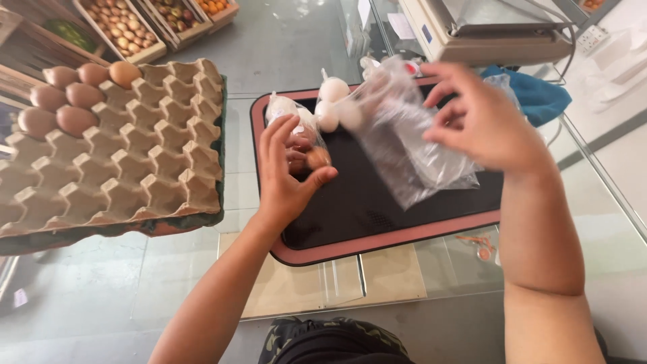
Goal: Transferring eggs from a large cardboard tray into small plastic bags and tying the bags closed.
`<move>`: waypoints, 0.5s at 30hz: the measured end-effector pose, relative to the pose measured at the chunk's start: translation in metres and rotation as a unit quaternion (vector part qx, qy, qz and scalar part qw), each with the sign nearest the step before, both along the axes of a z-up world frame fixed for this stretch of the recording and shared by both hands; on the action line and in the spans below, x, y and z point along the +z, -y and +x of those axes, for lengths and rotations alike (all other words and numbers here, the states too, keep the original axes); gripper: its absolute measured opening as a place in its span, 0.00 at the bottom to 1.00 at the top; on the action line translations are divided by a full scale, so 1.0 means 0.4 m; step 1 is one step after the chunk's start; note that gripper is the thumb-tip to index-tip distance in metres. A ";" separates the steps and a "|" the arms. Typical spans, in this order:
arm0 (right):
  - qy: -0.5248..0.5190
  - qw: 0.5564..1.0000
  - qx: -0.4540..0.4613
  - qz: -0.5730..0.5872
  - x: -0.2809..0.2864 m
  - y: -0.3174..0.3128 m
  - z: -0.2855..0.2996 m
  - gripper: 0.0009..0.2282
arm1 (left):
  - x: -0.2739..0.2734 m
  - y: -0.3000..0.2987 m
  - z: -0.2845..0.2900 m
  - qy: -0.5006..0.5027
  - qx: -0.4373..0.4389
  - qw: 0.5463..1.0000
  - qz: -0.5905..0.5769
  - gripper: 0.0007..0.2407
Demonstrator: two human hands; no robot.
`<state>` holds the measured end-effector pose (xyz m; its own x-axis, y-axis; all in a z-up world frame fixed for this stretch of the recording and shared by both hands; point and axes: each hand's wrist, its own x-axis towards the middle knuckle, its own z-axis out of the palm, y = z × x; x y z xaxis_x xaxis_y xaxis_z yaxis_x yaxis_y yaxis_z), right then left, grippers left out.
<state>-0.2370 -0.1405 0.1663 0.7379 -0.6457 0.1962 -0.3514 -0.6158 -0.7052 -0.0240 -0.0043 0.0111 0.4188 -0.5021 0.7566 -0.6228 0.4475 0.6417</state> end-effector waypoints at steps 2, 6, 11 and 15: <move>-0.023 0.997 0.074 0.009 0.011 -0.059 0.019 0.33 | 0.019 -0.012 -0.024 -0.008 -0.024 1.000 -0.005 0.34; 0.006 0.985 0.170 0.018 -0.028 -0.080 0.053 0.32 | 0.006 -0.012 -0.005 -0.039 0.028 0.998 0.029 0.11; 0.068 0.982 0.170 -0.050 -0.081 -0.011 0.081 0.34 | -0.002 -0.013 0.038 -0.078 -0.064 0.995 0.015 0.05; 0.097 0.962 0.238 -0.090 -0.113 0.000 0.128 0.43 | 0.042 -0.028 -0.007 -0.103 -0.135 0.985 0.025 0.08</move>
<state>-0.1858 -0.1404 0.1210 0.8794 -0.1873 0.4377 0.1279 -0.7927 -0.5961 -0.0269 0.0070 0.0280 0.4065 -0.6514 0.6407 -0.3395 0.5433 0.7678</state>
